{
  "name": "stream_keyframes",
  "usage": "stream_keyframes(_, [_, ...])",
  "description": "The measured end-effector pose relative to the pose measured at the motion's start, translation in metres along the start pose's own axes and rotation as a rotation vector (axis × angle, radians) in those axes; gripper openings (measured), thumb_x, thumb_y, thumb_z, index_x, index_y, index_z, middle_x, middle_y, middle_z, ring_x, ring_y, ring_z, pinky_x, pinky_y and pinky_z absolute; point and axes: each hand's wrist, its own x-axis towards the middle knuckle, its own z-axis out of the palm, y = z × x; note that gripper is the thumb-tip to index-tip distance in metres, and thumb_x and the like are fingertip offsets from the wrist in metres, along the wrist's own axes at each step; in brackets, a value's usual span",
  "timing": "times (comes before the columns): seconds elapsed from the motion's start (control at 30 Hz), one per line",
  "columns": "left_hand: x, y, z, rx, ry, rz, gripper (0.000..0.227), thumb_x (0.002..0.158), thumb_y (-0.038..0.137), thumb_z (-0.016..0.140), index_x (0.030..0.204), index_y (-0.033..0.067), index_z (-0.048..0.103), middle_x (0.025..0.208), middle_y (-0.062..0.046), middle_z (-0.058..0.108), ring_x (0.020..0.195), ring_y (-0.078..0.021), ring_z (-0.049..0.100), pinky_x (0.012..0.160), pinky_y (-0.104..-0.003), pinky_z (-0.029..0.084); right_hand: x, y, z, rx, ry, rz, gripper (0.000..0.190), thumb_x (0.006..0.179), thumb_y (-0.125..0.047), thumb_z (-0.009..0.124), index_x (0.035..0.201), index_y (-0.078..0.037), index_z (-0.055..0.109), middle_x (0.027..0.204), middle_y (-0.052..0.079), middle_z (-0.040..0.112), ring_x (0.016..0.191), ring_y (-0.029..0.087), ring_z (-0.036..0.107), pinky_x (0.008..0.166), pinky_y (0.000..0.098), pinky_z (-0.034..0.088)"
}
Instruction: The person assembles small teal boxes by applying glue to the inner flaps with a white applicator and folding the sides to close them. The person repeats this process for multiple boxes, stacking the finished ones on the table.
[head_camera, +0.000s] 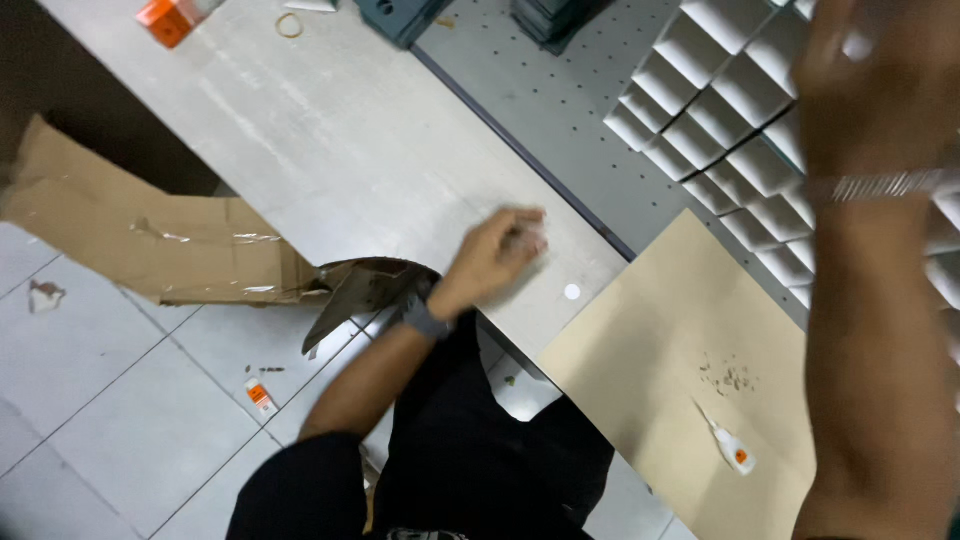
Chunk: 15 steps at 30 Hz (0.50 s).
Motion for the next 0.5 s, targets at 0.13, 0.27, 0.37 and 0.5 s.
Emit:
stream_keyframes(0.13, [0.074, -0.042, -0.057, 0.091, 0.331, -0.081, 0.042, 0.100, 0.031, 0.077, 0.136, 0.0140, 0.064, 0.136, -0.003, 0.076, 0.108, -0.0146, 0.080, 0.095, -0.029, 0.060, -0.019, -0.071, -0.005, 0.396, -0.058, 0.152, 0.042, 0.097, 0.009, 0.085, 0.135, 0.013, 0.068, 0.128, 0.030, 0.060, 0.114, 0.046, 0.061, 0.092, 0.0553, 0.052])
stream_keyframes(0.27, [0.132, -0.088, -0.131, 0.110, 0.631, -0.123, 0.047, 0.098, 0.033, 0.078, 0.141, 0.0162, 0.065, 0.139, -0.009, 0.072, 0.104, -0.0180, 0.081, 0.095, -0.033, 0.062, -0.036, -0.148, 0.029, 0.914, -0.286, 0.458, 0.052, 0.107, -0.001, 0.077, 0.153, 0.004, 0.053, 0.128, 0.023, 0.064, 0.110, 0.032, 0.066, 0.089, 0.0394, 0.062])
stream_keyframes(0.37, [0.161, -0.097, -0.172, 0.133, 0.815, -0.073, 0.050, 0.099, 0.037, 0.074, 0.141, 0.0124, 0.063, 0.140, -0.014, 0.069, 0.108, -0.0251, 0.075, 0.096, -0.038, 0.062, -0.029, -0.187, 0.072, 1.117, -0.641, 0.699, 0.069, 0.103, -0.017, 0.075, 0.161, -0.004, 0.041, 0.151, 0.022, 0.060, 0.125, 0.032, 0.070, 0.103, 0.0399, 0.064])
stream_keyframes(0.5, [0.208, -0.139, -0.217, 0.320, 0.904, -0.030, 0.064, 0.104, 0.047, 0.068, 0.152, 0.0096, 0.051, 0.142, -0.018, 0.063, 0.109, -0.0297, 0.072, 0.098, -0.045, 0.061, -0.021, -0.233, 0.165, 1.406, -0.691, 1.027, 0.080, 0.100, -0.041, 0.071, 0.165, -0.010, 0.036, 0.156, 0.017, 0.056, 0.125, 0.025, 0.071, 0.098, 0.0363, 0.068])
